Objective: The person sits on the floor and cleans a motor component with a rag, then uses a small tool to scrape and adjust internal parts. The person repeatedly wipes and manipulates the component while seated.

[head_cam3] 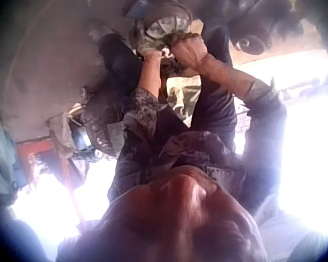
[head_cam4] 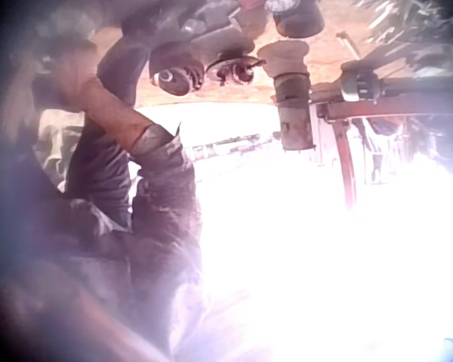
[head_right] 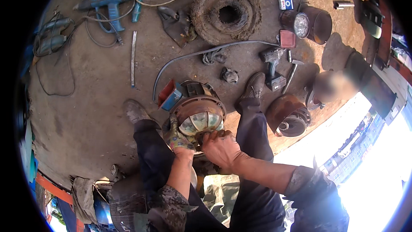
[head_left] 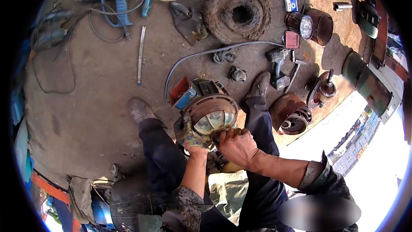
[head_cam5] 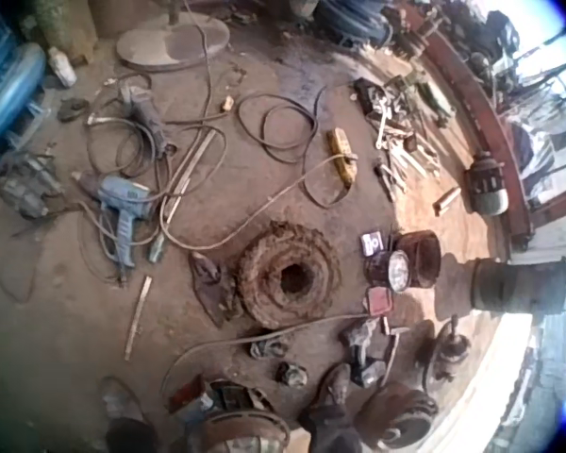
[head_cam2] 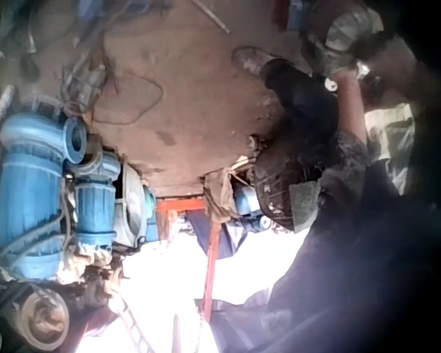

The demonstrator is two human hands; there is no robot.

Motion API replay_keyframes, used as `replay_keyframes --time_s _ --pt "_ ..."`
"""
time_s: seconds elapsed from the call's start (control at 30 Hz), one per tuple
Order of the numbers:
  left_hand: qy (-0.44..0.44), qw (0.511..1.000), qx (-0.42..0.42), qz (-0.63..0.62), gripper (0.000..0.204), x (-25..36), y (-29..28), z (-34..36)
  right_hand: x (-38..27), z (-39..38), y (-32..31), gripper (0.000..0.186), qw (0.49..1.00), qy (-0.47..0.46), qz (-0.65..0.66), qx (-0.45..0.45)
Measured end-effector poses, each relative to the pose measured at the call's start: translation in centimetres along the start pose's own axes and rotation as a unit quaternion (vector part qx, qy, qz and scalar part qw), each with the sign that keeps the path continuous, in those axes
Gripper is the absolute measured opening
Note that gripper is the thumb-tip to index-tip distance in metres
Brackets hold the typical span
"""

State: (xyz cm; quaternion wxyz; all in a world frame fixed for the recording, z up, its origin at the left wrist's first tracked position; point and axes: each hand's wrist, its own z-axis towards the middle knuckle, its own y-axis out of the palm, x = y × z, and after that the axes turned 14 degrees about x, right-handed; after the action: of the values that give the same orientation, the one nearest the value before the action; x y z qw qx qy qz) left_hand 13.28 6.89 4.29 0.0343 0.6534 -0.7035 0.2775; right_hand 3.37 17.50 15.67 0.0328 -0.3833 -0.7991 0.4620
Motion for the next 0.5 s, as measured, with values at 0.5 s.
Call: replay_keyframes --time_s 0.5 --pt "0.05 0.996 -0.007 0.067 0.025 -0.4 -0.3 0.0 -7.0 1.3 0.3 0.063 0.215 0.705 0.674 0.05"
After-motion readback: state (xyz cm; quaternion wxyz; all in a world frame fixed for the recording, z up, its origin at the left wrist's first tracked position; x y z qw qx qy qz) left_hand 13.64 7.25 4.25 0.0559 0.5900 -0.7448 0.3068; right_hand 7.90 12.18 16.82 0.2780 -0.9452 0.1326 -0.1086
